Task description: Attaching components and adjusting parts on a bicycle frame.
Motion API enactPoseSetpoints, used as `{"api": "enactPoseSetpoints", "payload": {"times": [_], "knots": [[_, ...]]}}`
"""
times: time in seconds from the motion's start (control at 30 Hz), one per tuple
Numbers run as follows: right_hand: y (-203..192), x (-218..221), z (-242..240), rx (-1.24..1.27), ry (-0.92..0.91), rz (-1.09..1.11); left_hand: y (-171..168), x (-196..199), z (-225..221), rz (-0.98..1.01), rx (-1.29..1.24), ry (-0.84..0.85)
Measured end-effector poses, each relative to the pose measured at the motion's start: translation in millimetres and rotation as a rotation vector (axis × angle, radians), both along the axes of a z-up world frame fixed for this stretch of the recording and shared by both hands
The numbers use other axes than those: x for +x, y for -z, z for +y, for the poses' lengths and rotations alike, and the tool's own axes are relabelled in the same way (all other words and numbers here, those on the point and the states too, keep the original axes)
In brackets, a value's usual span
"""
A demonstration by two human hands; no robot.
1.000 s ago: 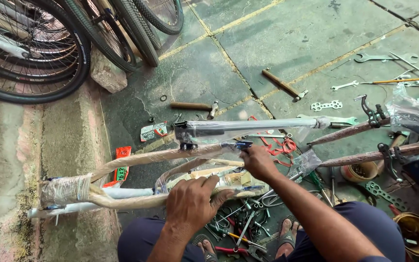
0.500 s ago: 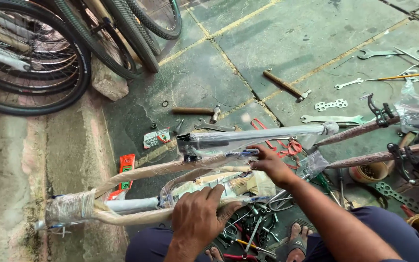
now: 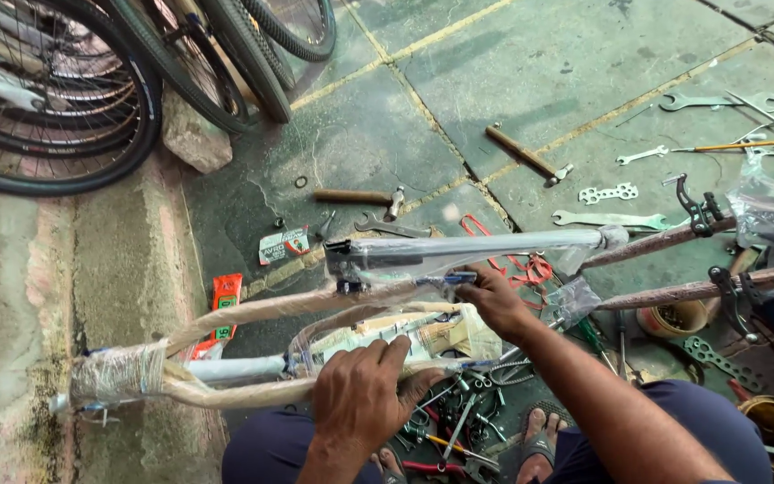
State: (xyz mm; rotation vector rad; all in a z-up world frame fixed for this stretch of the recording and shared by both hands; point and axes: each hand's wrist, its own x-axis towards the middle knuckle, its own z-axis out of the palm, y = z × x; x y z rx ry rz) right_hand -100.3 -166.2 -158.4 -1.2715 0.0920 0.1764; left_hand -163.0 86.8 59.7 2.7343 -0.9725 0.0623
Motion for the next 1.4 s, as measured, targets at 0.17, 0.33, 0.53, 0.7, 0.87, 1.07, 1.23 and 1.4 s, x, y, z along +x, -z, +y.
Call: {"api": "enactPoseSetpoints", "payload": {"times": [0.17,0.33,0.53,0.7,0.87,1.07,1.23,1.4], "knots": [[57.4,-9.9,29.7,-0.366,0.017,0.137,5.3,-1.4,0.3,-0.056,-0.023,0.023],[10.7,-16.4,39.3,-0.424,-0.175,0.171,-0.1,-6.0,0.8,-0.063,-0.037,0.015],[1.2,-11.6,23.9,-0.742,-0.195,0.091,1.5,-3.6,3.2,-0.001,0.009,-0.014],[-8.1,-22.1,-8.7,-0.289,-0.082,0.000,21.6,14.8,-22.1,-0.049,0.026,-0.030],[-32.9,-15.6,16.8,0.188,-0.010,0.175,0.1,57.9,-87.6,-0.149,-0.061,0.085],[17.4,-3.7,14.4,-0.241,0.040,0.009,-3.9,67.9,-83.6,-0.168,-0.025,0.070],[28.3,-20.4,-4.3,-1.168,0.145,-0.564,28.5,35.2,-29.3,-0.066,0.083,-0.008],[-15.8,-56.4,39.0,-1.479,-0.495,-0.575,-1.3,1.7,-4.1,-0.071,-0.042,-0.039]]}}
